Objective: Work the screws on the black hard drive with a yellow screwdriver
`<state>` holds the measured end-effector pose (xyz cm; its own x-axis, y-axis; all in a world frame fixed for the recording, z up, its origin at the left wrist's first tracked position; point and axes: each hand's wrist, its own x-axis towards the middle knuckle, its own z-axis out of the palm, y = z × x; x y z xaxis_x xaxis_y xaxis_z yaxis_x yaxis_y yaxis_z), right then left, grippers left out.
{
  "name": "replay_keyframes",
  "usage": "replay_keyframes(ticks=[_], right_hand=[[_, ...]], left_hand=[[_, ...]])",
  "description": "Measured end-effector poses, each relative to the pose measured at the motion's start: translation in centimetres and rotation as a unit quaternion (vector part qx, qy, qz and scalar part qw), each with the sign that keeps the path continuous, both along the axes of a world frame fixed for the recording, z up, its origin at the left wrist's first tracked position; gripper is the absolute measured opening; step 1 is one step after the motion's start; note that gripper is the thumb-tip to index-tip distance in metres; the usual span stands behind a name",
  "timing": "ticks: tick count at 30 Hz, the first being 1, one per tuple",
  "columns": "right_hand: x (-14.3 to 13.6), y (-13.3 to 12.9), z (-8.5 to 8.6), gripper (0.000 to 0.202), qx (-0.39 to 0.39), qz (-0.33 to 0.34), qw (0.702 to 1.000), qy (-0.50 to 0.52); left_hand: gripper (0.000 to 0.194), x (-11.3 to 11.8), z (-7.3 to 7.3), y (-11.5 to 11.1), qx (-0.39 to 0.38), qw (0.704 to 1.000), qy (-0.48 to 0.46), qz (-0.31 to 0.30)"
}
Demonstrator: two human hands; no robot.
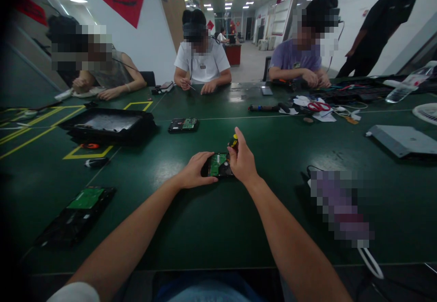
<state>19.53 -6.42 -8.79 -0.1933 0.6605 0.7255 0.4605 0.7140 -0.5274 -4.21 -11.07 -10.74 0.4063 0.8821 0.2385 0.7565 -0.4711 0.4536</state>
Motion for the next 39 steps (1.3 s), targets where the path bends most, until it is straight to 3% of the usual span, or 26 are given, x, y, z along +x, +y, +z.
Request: replay_keyframes(ticks=[28,39], right_hand=[[-0.37,0.38,0.21,0.071,0.037,0.008,0.997,-0.062],[-0.45,0.40,0.33,0.072,0.017,0.019,0.999,-0.019]], left_hand=[[0.099,0.08,-0.85,0.17,0.009,1.000,0.001,0.005],[0.102,0.83,-0.42,-0.25,0.013,1.000,-0.002,0.010]])
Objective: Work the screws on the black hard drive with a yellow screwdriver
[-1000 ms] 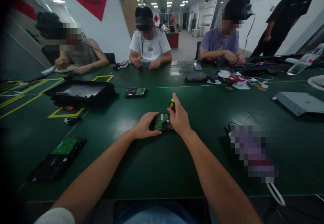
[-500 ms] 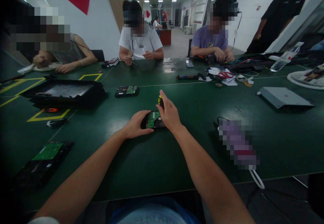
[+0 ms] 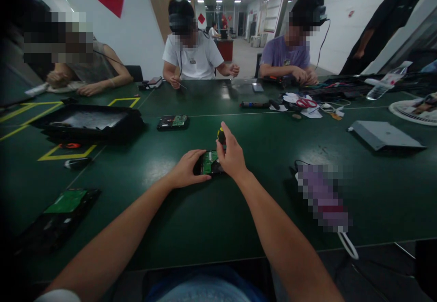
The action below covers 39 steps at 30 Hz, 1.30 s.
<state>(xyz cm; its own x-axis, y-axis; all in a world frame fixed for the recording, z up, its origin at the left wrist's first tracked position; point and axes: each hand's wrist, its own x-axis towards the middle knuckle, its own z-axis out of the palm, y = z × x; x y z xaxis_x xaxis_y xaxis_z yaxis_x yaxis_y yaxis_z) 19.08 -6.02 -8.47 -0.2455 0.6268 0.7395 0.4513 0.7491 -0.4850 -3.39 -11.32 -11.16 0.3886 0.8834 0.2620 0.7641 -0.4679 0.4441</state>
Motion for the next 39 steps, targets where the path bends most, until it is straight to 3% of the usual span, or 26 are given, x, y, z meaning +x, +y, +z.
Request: replay_keyframes(ticks=[5,12,17,24,29,36,39], right_hand=[[0.1,0.0,0.1,0.068,0.020,-0.025,0.999,-0.011],[0.1,-0.3,0.2,0.064,-0.012,-0.004,1.000,0.023],[0.5,-0.2,0.1,0.064,0.009,-0.042,0.999,0.022],[0.8,-0.1,0.2,0.061,-0.003,-0.022,0.999,0.047],[1.0,0.2,0.0,0.062,0.030,-0.062,0.997,0.036],[0.8,-0.2,0.3,0.066,0.028,-0.016,0.999,0.016],[0.8,-0.1,0.0,0.067,0.024,-0.029,0.999,0.032]], left_hand=[[0.102,0.3,-0.1,-0.1,0.002,1.000,0.005,0.004],[0.111,-0.1,0.2,-0.2,-0.009,1.000,-0.005,-0.007],[0.103,-0.5,0.6,-0.2,-0.021,0.999,-0.048,-0.013],[0.100,-0.6,0.6,-0.1,-0.008,0.998,-0.066,-0.023],[0.093,-0.6,0.5,0.1,-0.003,0.997,-0.063,-0.038],[0.083,-0.7,0.5,0.1,0.011,0.997,-0.057,-0.048],[0.076,-0.7,0.5,0.1,0.013,0.997,-0.051,-0.050]])
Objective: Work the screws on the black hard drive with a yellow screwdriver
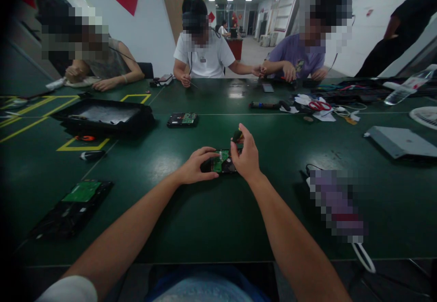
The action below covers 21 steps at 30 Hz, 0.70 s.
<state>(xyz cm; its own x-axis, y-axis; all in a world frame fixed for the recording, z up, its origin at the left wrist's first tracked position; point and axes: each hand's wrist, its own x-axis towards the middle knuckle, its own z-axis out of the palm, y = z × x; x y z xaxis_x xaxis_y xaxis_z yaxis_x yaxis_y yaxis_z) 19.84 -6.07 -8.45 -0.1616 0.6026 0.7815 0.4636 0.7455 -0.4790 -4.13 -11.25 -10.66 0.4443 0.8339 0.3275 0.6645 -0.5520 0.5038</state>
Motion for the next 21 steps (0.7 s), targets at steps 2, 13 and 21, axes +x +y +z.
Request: replay_keyframes(ticks=[2,13,21], right_hand=[[0.13,0.14,-0.16,0.068,0.006,-0.015,1.000,0.001],[0.45,0.25,0.38,0.058,0.002,-0.017,1.000,0.011],[0.48,0.10,0.46,0.061,0.014,-0.017,1.000,0.000]], left_hand=[[0.074,-0.04,0.08,-0.05,-0.001,1.000,0.003,-0.001],[0.078,-0.10,-0.05,-0.12,-0.005,1.000,0.006,0.003],[0.080,-0.08,-0.26,0.02,-0.002,1.000,0.015,0.002]])
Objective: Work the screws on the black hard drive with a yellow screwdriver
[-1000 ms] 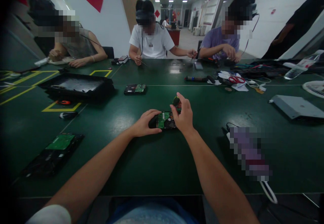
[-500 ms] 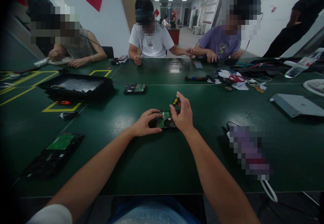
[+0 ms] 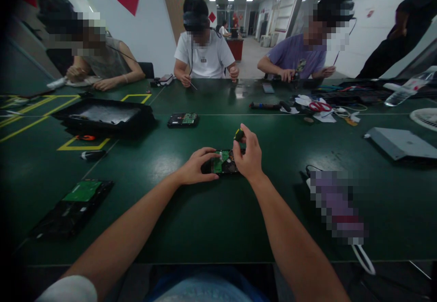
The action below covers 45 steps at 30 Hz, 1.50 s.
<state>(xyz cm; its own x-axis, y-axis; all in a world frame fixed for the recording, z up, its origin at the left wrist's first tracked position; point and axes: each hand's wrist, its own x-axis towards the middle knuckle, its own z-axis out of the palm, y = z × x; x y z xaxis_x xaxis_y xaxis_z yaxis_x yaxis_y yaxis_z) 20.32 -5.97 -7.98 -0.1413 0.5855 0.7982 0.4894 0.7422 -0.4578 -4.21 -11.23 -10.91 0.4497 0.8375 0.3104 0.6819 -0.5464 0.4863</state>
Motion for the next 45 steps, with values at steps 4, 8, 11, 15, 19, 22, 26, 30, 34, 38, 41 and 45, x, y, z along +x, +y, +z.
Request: replay_keyframes(ticks=[4,8,11,15,19,22,26,30,34,38,41,45], right_hand=[[-0.30,-0.03,-0.17,0.063,-0.015,0.018,1.000,0.020],[-0.20,0.10,-0.28,0.062,0.004,-0.014,1.000,0.006],[-0.15,-0.01,-0.17,0.063,0.007,-0.009,1.000,-0.007],[-0.31,-0.31,-0.10,0.065,-0.015,0.025,1.000,-0.005],[-0.40,-0.32,-0.23,0.065,-0.018,-0.002,1.000,-0.001],[-0.33,-0.24,-0.22,0.065,-0.001,-0.025,1.000,-0.009],[-0.40,-0.28,-0.17,0.064,-0.010,-0.001,1.000,-0.012],[-0.65,-0.35,-0.36,0.065,-0.020,0.004,1.000,0.003],[-0.60,-0.30,-0.44,0.067,-0.019,-0.016,1.000,0.012],[-0.41,-0.26,-0.23,0.065,-0.014,-0.017,1.000,-0.004],[-0.46,-0.29,-0.16,0.066,-0.013,0.003,1.000,-0.006],[-0.53,-0.35,-0.12,0.065,-0.008,-0.001,1.000,-0.001]], left_hand=[[0.081,-0.02,0.01,0.08,-0.005,1.000,-0.002,0.001],[0.081,0.02,0.10,0.05,-0.008,1.000,-0.001,0.002],[0.081,0.12,0.23,-0.04,-0.007,1.000,0.000,0.003],[0.080,0.20,0.41,-0.12,-0.004,1.000,0.000,0.001],[0.090,0.20,0.38,-0.04,-0.018,1.000,-0.011,0.004],[0.099,0.22,0.24,0.00,-0.023,1.000,-0.014,0.015],[0.106,0.27,0.05,-0.04,-0.027,0.999,-0.013,0.027],[0.106,0.28,-0.06,-0.03,-0.024,0.999,-0.005,0.035],[0.102,0.23,-0.08,0.04,-0.020,0.999,0.000,0.033],[0.100,0.22,-0.02,0.05,-0.023,0.999,-0.001,0.032],[0.100,0.22,-0.05,0.07,-0.023,0.999,0.000,0.033],[0.099,0.22,-0.15,0.14,-0.023,0.999,-0.003,0.032]])
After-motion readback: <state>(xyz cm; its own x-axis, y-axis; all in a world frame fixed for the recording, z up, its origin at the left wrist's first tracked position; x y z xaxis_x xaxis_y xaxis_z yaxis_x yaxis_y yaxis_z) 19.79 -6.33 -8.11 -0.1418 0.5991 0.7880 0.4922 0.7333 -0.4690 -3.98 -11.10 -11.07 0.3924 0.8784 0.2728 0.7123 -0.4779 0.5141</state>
